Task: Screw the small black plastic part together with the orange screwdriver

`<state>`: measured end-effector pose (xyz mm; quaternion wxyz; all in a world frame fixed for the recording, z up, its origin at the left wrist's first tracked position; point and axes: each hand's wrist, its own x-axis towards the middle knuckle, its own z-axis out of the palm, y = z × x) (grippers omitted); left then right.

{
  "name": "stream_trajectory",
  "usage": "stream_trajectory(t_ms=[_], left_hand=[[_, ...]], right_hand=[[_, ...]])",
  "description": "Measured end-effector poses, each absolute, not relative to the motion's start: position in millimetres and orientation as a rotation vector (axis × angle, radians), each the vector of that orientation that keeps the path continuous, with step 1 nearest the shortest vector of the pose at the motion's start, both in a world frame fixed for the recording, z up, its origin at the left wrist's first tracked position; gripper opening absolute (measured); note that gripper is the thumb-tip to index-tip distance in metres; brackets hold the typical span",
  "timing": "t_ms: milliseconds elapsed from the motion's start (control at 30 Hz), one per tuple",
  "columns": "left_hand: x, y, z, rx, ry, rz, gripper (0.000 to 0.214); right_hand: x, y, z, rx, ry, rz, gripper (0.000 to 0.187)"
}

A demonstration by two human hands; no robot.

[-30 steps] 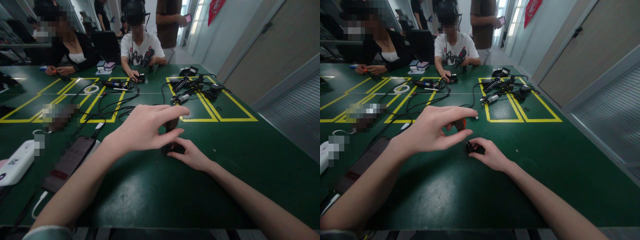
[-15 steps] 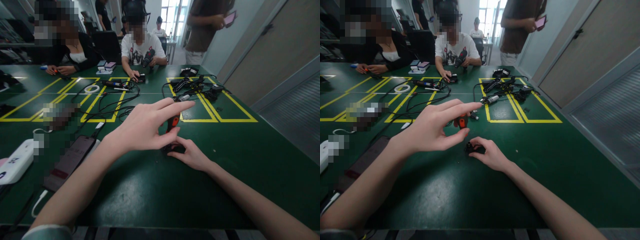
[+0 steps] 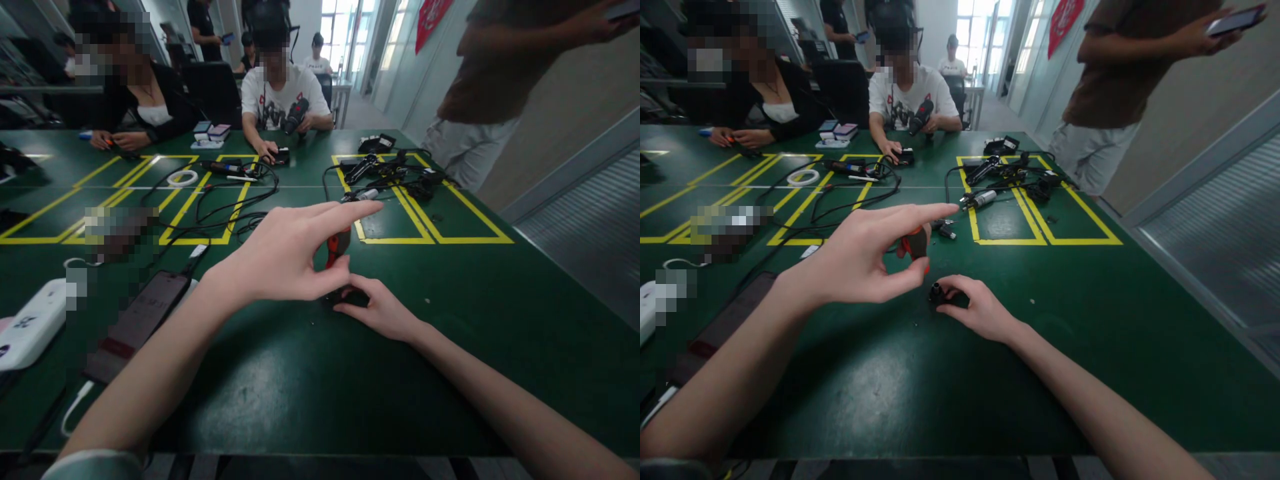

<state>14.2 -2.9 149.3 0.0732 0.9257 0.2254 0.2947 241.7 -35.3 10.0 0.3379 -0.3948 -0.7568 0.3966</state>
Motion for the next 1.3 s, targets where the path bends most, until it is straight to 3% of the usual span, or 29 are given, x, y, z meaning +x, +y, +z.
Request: stream_trajectory(t_ms=[100, 367, 567, 800, 1033, 1300], left_hand=[[13.8, -2.6, 149.5, 2.774, 0.651, 0.886, 0.06], [14.2, -0.7, 148.5, 2.797, 0.691, 0.9, 0.044], [13.5, -2.4, 151.0, 2.792, 0.686, 0.875, 0.057], [13.6, -1.3, 149.3, 2.799, 0.697, 0.892, 0.045], [13.6, -3.5, 152.0, 2.832, 0.677, 0.892, 0.054], [14.1, -1.0, 150.6, 2.793, 0.658, 0.911, 0.046]], right_hand=[[241.3, -35.3, 10.8, -1.025, -1.964, 1.056, 0.02], [241.1, -36.5, 8.0, -1.04, -1.94, 1.061, 0.026], [241.8, -36.1, 9.7, -1.024, -1.975, 1.036, 0.021], [241.1, -36.0, 9.9, -0.995, -1.912, 1.116, 0.024], [241.4, -35.8, 9.1, -1.03, -1.928, 1.08, 0.025], [243.5, -35.9, 8.6, -1.028, -1.995, 1.009, 0.024]])
